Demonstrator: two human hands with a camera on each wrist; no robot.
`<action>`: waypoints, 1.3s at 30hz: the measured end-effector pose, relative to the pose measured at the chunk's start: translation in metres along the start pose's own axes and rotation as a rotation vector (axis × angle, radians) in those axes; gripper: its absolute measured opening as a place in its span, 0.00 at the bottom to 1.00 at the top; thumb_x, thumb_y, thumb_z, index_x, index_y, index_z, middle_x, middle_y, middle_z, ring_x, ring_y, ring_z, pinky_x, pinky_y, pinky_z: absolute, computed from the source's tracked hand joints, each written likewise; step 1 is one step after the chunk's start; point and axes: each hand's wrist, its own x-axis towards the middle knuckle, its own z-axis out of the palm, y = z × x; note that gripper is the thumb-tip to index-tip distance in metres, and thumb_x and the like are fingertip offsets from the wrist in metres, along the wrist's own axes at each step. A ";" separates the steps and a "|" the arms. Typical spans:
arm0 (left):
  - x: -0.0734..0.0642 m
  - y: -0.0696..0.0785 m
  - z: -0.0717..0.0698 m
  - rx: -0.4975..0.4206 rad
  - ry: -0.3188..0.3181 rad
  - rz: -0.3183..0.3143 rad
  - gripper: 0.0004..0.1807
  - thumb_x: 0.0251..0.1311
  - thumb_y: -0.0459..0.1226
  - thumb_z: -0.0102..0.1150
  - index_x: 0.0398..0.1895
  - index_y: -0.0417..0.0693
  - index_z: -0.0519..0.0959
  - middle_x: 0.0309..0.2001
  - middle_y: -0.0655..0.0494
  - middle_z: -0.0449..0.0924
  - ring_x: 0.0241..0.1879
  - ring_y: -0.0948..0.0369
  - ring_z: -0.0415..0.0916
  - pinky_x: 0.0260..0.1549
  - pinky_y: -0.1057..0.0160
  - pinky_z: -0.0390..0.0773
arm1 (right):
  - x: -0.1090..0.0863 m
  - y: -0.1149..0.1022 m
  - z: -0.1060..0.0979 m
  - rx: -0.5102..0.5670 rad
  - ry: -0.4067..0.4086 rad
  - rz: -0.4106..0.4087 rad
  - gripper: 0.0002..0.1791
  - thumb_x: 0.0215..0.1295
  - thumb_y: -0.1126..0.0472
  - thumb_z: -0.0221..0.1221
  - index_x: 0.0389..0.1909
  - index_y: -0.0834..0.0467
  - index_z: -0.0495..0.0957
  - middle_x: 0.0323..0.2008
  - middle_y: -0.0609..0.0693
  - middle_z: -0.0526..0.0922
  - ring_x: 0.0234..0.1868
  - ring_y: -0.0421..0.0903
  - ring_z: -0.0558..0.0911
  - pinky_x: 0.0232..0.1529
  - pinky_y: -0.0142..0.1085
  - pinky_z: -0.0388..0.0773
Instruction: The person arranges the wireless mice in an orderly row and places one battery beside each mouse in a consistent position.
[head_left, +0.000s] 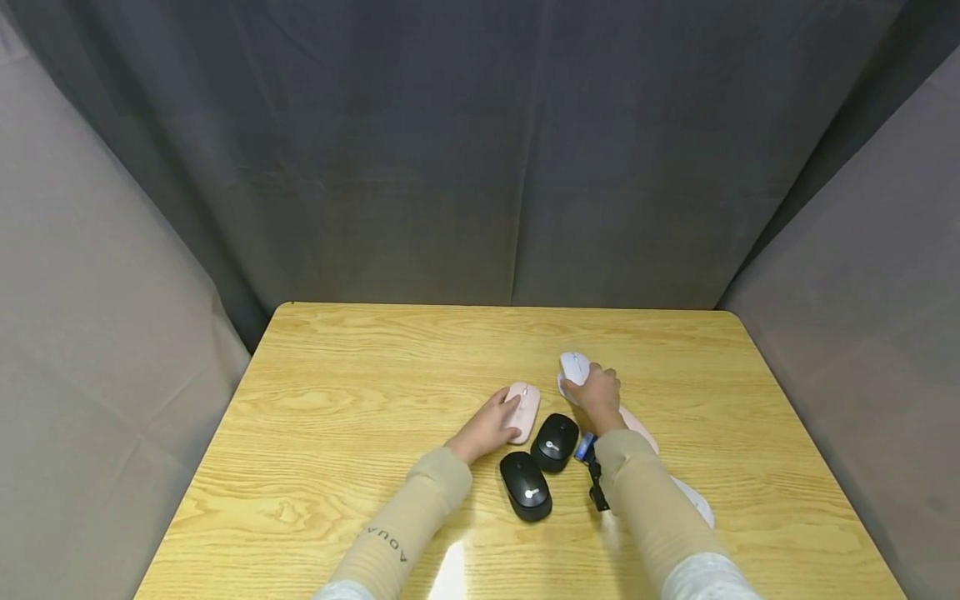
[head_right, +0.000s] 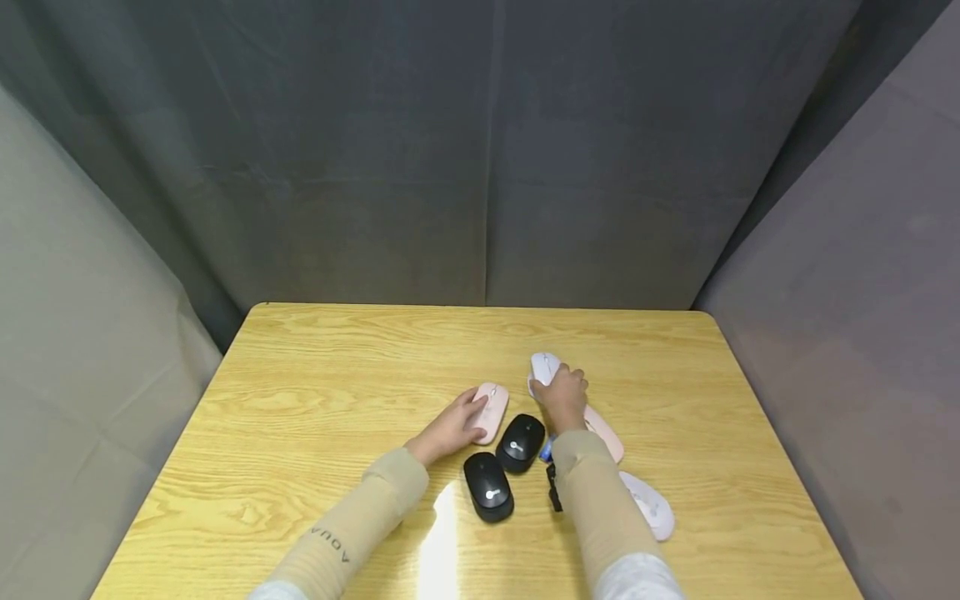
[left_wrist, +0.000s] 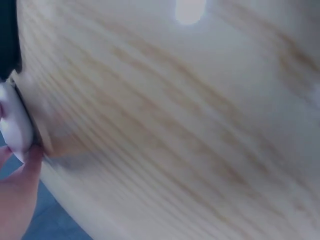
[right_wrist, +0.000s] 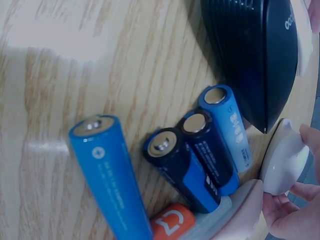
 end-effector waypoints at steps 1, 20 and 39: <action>0.000 0.001 0.000 0.005 0.005 -0.003 0.35 0.56 0.39 0.60 0.66 0.40 0.60 0.68 0.40 0.51 0.65 0.49 0.55 0.62 0.57 0.56 | 0.000 0.000 0.000 0.001 -0.001 0.002 0.39 0.53 0.47 0.62 0.54 0.74 0.66 0.43 0.72 0.69 0.46 0.66 0.70 0.46 0.53 0.70; 0.005 0.023 0.011 0.074 0.232 -0.078 0.30 0.36 0.40 0.73 0.45 0.39 0.73 0.37 0.48 0.72 0.34 0.58 0.69 0.34 0.64 0.72 | 0.003 0.002 0.002 0.004 -0.005 -0.004 0.40 0.53 0.46 0.63 0.55 0.74 0.65 0.44 0.72 0.69 0.47 0.65 0.70 0.47 0.52 0.69; 0.005 0.026 0.013 0.077 0.222 -0.093 0.32 0.38 0.41 0.72 0.50 0.39 0.73 0.40 0.46 0.72 0.37 0.57 0.69 0.36 0.64 0.72 | -0.002 0.013 -0.019 0.113 -0.098 -0.113 0.37 0.66 0.48 0.48 0.66 0.69 0.51 0.58 0.74 0.56 0.57 0.70 0.62 0.57 0.56 0.60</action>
